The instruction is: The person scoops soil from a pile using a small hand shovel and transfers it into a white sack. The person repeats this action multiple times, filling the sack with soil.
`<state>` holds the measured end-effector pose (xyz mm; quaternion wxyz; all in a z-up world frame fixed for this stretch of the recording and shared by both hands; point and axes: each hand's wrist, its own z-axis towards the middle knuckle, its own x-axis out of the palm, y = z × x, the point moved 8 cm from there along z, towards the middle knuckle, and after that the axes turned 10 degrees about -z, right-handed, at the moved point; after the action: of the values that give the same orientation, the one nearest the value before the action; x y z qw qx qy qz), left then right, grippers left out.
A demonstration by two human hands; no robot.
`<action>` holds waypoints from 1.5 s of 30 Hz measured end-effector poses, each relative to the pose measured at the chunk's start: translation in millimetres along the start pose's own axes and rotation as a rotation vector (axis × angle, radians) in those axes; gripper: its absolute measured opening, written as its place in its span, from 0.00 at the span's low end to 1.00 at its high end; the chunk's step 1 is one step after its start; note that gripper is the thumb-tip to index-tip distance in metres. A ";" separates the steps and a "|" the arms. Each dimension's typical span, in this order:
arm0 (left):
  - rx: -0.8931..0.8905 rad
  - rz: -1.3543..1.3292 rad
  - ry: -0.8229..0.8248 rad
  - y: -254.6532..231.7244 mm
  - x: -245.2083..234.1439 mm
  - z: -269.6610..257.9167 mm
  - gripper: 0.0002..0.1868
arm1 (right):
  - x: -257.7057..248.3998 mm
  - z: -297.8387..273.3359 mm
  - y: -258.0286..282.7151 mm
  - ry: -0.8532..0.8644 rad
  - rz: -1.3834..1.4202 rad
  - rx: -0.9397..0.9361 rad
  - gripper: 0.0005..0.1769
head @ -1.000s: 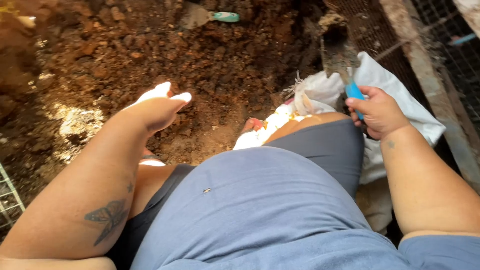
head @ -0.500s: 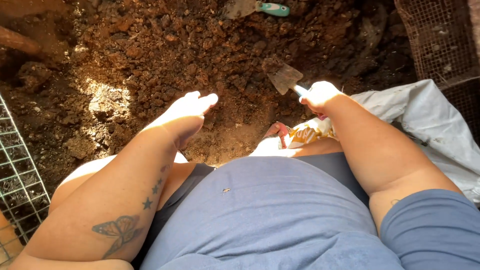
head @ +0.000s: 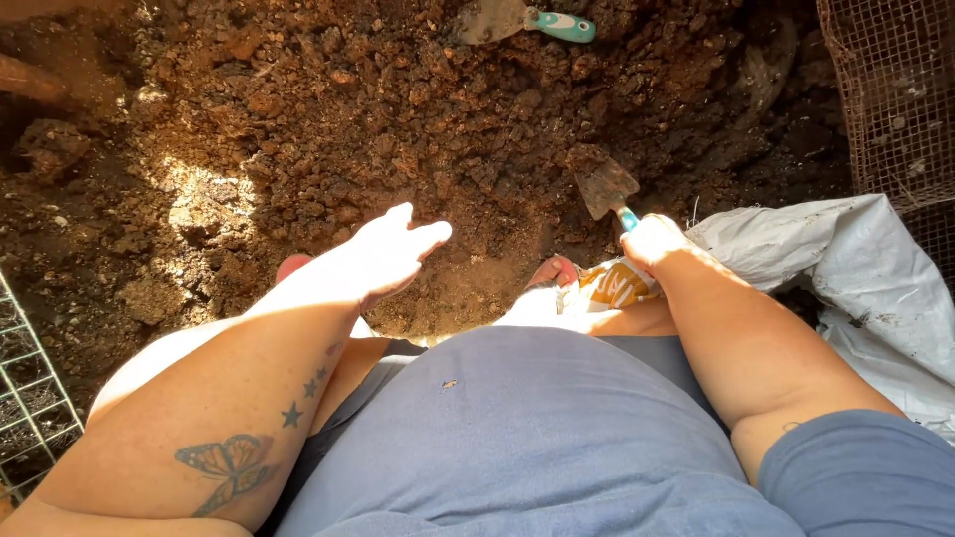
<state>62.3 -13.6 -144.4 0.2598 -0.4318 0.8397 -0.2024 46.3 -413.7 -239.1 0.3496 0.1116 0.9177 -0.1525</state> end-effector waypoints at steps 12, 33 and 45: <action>-0.061 -0.004 0.081 -11.2 11.4 -24.5 0.42 | -36.8 -5.8 55.9 -0.065 -0.148 -0.140 0.26; -0.042 -0.023 0.087 11.5 7.6 -7.9 0.50 | -15.8 78.8 105.3 -0.071 -0.066 -0.136 0.25; 0.006 0.055 0.064 5.2 6.5 -16.6 0.47 | -42.1 10.3 112.0 -0.069 0.856 -0.156 0.11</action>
<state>45.8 -14.2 -136.1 0.2397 -0.4009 0.8586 -0.2115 118.2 -317.5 -240.5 0.4191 0.4498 0.7854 0.0724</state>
